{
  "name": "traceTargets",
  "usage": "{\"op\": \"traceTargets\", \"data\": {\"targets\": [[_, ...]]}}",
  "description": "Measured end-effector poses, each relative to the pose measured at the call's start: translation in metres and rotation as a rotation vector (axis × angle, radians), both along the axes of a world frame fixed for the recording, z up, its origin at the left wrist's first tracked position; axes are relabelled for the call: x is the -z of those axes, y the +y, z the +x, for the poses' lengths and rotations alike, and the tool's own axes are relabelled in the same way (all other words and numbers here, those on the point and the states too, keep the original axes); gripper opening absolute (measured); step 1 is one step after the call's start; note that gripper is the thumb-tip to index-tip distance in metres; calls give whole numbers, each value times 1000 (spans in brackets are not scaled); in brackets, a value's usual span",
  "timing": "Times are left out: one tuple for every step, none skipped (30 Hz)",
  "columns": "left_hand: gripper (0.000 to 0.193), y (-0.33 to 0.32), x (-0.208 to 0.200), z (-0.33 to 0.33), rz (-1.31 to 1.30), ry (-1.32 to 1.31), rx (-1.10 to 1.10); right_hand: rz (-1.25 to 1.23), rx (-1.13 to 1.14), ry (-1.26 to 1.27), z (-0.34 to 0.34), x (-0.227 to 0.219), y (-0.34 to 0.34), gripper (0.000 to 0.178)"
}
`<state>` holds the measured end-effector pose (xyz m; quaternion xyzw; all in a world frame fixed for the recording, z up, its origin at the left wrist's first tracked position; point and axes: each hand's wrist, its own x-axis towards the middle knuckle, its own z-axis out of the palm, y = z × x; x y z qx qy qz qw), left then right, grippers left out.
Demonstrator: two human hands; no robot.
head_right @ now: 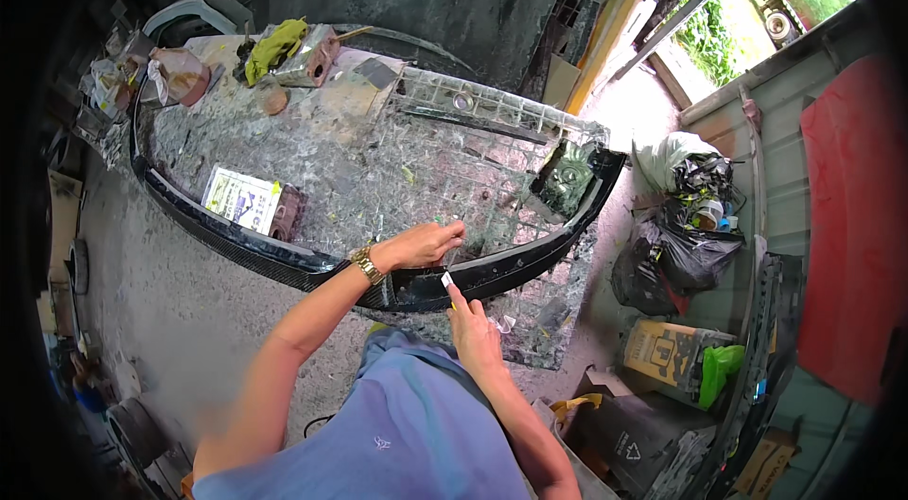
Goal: The person uses a utility knife to strip material or trim a gasket along the edge of a black car component.
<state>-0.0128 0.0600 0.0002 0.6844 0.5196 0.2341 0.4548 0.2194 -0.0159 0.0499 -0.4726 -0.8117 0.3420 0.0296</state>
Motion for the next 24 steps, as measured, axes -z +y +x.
{"op": "traceTargets", "data": {"targets": [[23, 0, 0, 0, -1, 0, 0, -1, 0, 0, 0, 1, 0, 51], [23, 0, 1, 0, 1, 3, -1, 0, 3, 7, 0, 2, 0, 51], [23, 0, 0, 0, 3, 4, -2, 1, 7, 13, 0, 1, 0, 51], [23, 0, 0, 0, 2, 4, -3, 1, 6, 13, 0, 1, 0, 51], [23, 1, 0, 1, 0, -1, -2, -2, 18, 21, -1, 1, 1, 51], [23, 1, 0, 1, -3, -5, -1, -4, 30, 29, -2, 1, 1, 51], [23, 1, 1, 1, -3, -6, -1, -4, 30, 29, -3, 1, 1, 51], [23, 1, 2, 1, -1, 0, -5, -5, 34, 30, -5, 2, 2, 50], [23, 1, 2, 1, -1, 6, -9, -8, 39, 31, -7, 1, 3, 50], [23, 1, 2, 1, -2, 6, -10, -9, 39, 31, -8, 0, 5, 50], [23, 1, 1, 1, -6, 14, -11, -11, 42, 23, -9, -1, 6, 50], [24, 1, 1, 0, -11, 22, -13, -13, 44, 16, -10, -3, 6, 50], [24, 0, 1, 0, -12, 22, -14, -13, 43, 16, -9, -4, 6, 50], [24, 0, 1, 0, -17, 18, -16, -16, 20, 3, -7, -5, 5, 50], [24, 0, 0, 0, -21, 13, -18, -18, -3, -9, -5, -6, 4, 50], [24, 1, 0, 1, -21, 12, -19, -18, -3, -10, -2, -5, 3, 50], [24, 1, -1, 1, -22, 12, -22, -15, 1, 4, 0, -4, 2, 51], [24, 0, 0, 1, -23, 14, -25, -12, 6, 18, 0, -4, 2, 51], [24, 0, 1, 1, -23, 14, -25, -13, 6, 18, 1, -4, 2, 51], [24, 1, 3, 1, -22, 16, -23, -20, 9, 21, 1, -4, 2, 51], [24, 1, 3, 1, -20, 18, -21, -28, 13, 23, 2, -5, 2, 52], [24, 1, 3, 1, -20, 19, -20, -28, 14, 23, 2, -4, 2, 52], [24, 1, 3, 1, -19, 10, -19, -31, 18, 25, 2, -3, 2, 52], [24, 1, 3, 1, -19, 2, -19, -34, 22, 27, 2, -2, 2, 52]]}}
